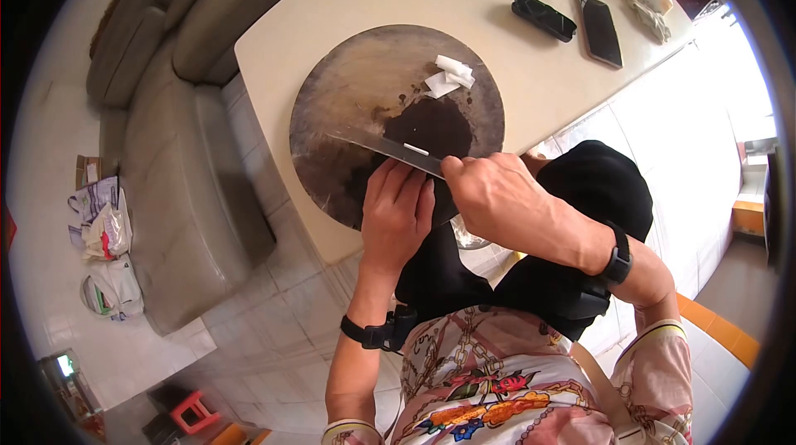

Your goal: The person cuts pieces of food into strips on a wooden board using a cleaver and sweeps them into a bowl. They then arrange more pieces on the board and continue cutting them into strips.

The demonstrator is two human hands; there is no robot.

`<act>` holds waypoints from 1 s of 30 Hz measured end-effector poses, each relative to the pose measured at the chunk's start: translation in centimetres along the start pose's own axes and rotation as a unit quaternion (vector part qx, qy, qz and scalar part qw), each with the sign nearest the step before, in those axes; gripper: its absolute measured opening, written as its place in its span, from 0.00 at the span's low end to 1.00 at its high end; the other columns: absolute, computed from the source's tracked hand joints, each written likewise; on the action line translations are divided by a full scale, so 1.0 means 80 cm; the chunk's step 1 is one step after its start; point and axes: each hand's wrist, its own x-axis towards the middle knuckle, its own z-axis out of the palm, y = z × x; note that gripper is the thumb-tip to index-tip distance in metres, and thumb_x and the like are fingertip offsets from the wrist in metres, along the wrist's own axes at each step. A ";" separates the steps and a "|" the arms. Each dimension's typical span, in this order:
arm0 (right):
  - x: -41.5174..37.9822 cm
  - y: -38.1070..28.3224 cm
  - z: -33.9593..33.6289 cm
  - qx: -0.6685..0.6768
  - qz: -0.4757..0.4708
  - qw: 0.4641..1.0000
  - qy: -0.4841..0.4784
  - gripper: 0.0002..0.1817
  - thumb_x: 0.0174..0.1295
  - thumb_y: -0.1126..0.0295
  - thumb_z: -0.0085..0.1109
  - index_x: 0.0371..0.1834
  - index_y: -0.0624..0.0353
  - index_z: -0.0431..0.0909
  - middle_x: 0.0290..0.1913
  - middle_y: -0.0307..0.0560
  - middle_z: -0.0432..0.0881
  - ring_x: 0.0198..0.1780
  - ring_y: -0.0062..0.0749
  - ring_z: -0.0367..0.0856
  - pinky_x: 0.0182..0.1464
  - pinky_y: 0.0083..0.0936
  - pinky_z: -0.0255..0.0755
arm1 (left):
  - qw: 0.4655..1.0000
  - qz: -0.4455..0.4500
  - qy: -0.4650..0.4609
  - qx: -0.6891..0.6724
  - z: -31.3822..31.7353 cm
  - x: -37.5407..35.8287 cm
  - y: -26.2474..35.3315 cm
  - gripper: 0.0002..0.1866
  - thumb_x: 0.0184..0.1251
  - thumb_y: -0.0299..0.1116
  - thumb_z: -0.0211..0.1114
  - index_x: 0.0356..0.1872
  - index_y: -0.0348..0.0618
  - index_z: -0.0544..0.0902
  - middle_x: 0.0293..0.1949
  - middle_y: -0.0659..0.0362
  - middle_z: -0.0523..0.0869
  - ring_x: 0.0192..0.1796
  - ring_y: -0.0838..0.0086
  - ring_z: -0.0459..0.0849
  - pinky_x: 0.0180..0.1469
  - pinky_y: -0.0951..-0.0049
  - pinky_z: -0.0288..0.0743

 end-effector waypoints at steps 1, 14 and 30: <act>-0.004 0.000 -0.002 0.000 -0.003 1.000 -0.002 0.06 0.42 0.81 0.56 0.22 0.70 0.70 0.18 0.59 0.76 0.22 0.51 0.80 0.25 0.37 0.73 | 1.000 -0.006 -0.003 -0.004 0.001 -0.002 0.000 0.12 0.54 0.24 0.66 0.42 0.36 0.83 0.43 0.54 0.82 0.50 0.57 0.78 0.53 0.61 0.74; 0.020 -0.013 0.001 -0.033 -0.018 0.999 -0.035 0.07 0.44 0.81 0.56 0.26 0.70 0.69 0.18 0.58 0.76 0.22 0.52 0.79 0.25 0.38 0.72 | 1.000 0.007 -0.013 0.025 -0.002 -0.001 0.004 0.11 0.53 0.23 0.66 0.40 0.37 0.82 0.42 0.54 0.82 0.49 0.55 0.78 0.52 0.60 0.74; 0.003 -0.017 0.001 -0.027 0.006 0.999 -0.042 0.06 0.43 0.83 0.53 0.26 0.71 0.69 0.18 0.57 0.75 0.21 0.52 0.78 0.25 0.39 0.71 | 1.000 0.015 0.016 0.022 0.000 -0.005 0.000 0.12 0.51 0.24 0.67 0.39 0.37 0.83 0.41 0.54 0.82 0.47 0.57 0.79 0.51 0.61 0.74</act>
